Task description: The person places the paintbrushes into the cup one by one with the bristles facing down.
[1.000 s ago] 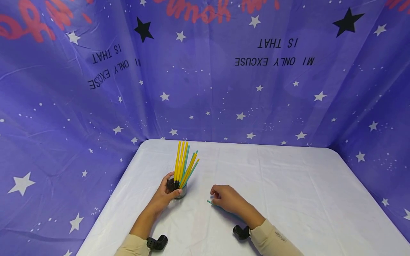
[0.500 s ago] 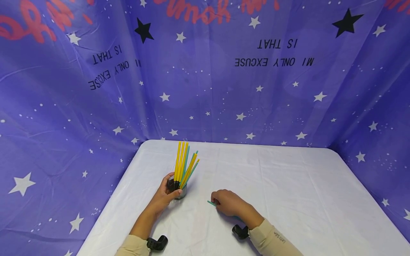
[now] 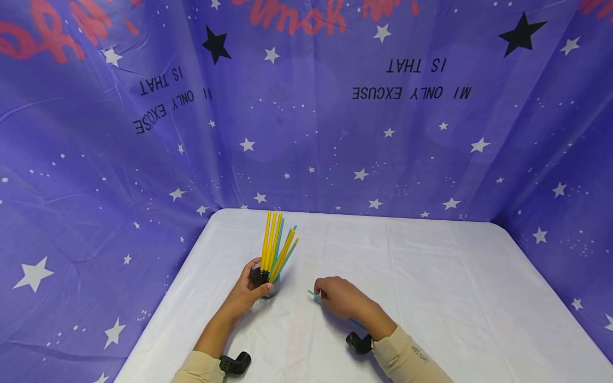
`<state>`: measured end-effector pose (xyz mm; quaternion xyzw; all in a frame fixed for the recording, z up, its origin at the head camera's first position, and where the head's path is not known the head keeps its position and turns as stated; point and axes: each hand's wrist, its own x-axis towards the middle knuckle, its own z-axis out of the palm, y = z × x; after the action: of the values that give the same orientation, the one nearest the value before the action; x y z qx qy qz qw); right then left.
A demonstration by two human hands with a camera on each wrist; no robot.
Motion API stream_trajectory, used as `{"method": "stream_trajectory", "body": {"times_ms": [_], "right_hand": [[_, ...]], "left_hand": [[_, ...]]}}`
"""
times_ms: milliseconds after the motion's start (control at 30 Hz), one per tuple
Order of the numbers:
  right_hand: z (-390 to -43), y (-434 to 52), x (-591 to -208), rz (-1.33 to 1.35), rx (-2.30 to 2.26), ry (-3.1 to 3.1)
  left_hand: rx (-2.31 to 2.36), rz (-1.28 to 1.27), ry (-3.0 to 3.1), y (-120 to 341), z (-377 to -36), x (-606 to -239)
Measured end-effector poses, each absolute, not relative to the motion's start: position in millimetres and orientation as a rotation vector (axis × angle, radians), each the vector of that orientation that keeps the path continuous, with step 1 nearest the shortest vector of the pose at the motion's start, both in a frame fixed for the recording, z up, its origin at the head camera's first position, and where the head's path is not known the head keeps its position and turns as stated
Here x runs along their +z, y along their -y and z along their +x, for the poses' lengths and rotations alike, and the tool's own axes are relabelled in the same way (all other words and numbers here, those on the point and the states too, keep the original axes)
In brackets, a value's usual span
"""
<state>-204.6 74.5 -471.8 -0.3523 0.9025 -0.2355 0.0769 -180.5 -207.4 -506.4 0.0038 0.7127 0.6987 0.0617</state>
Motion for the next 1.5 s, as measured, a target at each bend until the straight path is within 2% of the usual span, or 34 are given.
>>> {"method": "stream_trajectory", "body": {"times_ms": [233,667,833,1267,1500], "right_hand": [[-206.7,-72.0,-452.1,-1.035,-0.853,-2.743],[-213.7,-64.7,-428.2,-0.845,-1.553,-2.749],[-213.6,-58.8,-421.8,-0.759,-1.864,-2.605],[-213.3,-36.5,-400.2,-0.807,-2.559,-2.173],[-209.6,-15.5,-409.4,-0.778,-2.67,-2.057]], "left_hand": [[2.116,0.011,-2.153,207.4,-181.0,-507.6],[2.118,0.006,-2.144,207.8,-181.7,-508.5],[2.113,0.023,-2.155,208.0,-181.1,-508.2],[2.11,-0.007,-2.167,207.2,-180.4,-508.1],[2.127,0.007,-2.147,207.5,-180.9,-508.4]]}}
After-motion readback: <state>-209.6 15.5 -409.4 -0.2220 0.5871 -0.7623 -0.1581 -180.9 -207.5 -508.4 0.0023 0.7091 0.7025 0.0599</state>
